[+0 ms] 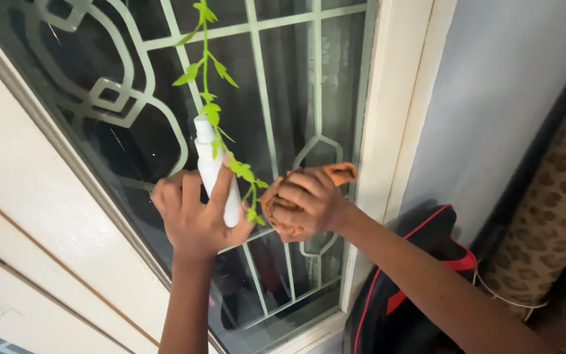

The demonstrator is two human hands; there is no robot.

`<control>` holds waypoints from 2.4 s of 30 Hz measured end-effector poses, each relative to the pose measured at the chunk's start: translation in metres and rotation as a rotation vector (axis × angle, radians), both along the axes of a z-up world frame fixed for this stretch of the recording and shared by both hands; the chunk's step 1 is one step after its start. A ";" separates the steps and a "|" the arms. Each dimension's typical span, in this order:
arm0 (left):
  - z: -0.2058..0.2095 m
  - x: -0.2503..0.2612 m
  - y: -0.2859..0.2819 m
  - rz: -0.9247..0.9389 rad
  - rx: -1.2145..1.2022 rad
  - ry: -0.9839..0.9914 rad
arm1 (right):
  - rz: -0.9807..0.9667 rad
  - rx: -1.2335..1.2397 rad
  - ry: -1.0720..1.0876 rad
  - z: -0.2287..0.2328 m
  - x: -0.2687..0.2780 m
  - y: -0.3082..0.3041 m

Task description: Cleaning a window pane using a spray bottle and a cloth.

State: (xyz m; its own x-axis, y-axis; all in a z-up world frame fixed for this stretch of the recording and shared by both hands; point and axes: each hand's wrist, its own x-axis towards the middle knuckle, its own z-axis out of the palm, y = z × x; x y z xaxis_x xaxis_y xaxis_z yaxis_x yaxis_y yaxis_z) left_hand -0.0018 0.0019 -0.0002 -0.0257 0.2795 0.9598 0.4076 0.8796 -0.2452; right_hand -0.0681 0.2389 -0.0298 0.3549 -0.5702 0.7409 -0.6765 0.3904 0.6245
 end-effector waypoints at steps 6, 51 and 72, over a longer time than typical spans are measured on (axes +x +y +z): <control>0.001 0.003 0.001 0.042 0.001 -0.015 | 0.014 -0.628 -0.219 0.058 0.003 -0.023; -0.006 0.002 -0.001 0.056 -0.015 -0.047 | -0.100 -0.419 -0.137 0.008 -0.017 0.047; 0.005 0.074 -0.041 -0.084 0.079 -0.077 | -0.161 -0.711 -0.313 0.024 0.027 -0.055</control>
